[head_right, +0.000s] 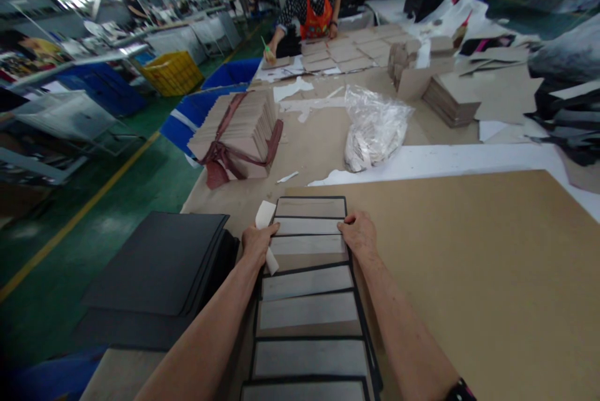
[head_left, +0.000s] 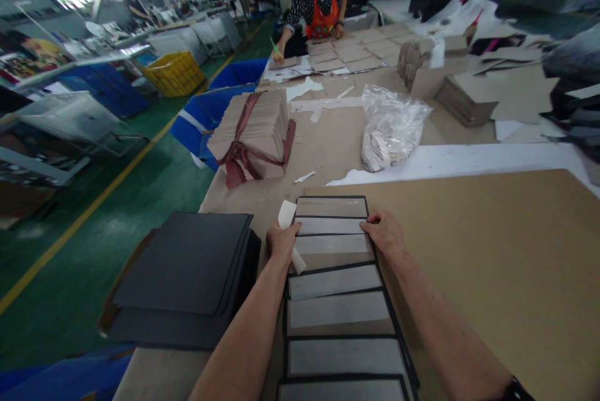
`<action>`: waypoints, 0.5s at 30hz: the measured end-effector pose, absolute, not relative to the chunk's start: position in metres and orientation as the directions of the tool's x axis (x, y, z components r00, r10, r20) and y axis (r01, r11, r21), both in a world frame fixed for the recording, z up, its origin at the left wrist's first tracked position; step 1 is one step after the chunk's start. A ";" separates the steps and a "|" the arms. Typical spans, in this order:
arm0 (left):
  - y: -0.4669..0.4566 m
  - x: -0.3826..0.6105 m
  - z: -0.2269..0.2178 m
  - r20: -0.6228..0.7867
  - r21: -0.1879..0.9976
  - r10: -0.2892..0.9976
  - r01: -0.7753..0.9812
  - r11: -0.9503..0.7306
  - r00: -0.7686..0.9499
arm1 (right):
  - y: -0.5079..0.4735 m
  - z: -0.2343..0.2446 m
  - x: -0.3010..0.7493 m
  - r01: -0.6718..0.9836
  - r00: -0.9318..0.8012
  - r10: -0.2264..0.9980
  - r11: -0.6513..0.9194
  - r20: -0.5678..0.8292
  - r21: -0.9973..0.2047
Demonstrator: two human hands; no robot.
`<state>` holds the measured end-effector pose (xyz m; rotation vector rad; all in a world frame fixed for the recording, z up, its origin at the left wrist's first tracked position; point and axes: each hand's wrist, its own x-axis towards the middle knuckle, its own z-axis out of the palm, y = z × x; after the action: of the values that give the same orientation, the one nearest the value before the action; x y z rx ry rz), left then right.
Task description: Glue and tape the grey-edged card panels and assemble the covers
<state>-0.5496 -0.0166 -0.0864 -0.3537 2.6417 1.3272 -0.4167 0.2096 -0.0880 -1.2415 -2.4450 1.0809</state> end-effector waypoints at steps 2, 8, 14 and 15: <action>-0.017 -0.550 -0.086 -0.255 0.768 -0.133 -0.284 0.573 -0.958 | 0.215 -0.088 -0.415 0.604 -0.649 0.745 0.377 -0.158 -0.702; -0.017 -0.551 -0.085 -0.256 0.767 -0.113 -0.273 0.580 -0.960 | 0.218 -0.086 -0.412 0.523 -0.704 0.698 0.391 -0.126 -0.757; -0.020 -0.546 -0.072 -0.208 0.762 -0.137 -0.248 0.598 -0.968 | 0.217 -0.089 -0.408 0.479 -0.693 0.716 0.378 -0.077 -0.792; -0.023 -0.545 -0.068 -0.193 0.762 -0.145 -0.242 0.601 -0.970 | 0.218 -0.091 -0.407 0.479 -0.685 0.725 0.367 -0.078 -0.797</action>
<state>-0.5445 -0.0226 -0.0682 -0.3290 2.7099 1.3152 -0.4067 0.2179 -0.0907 -1.0654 -2.3452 1.2218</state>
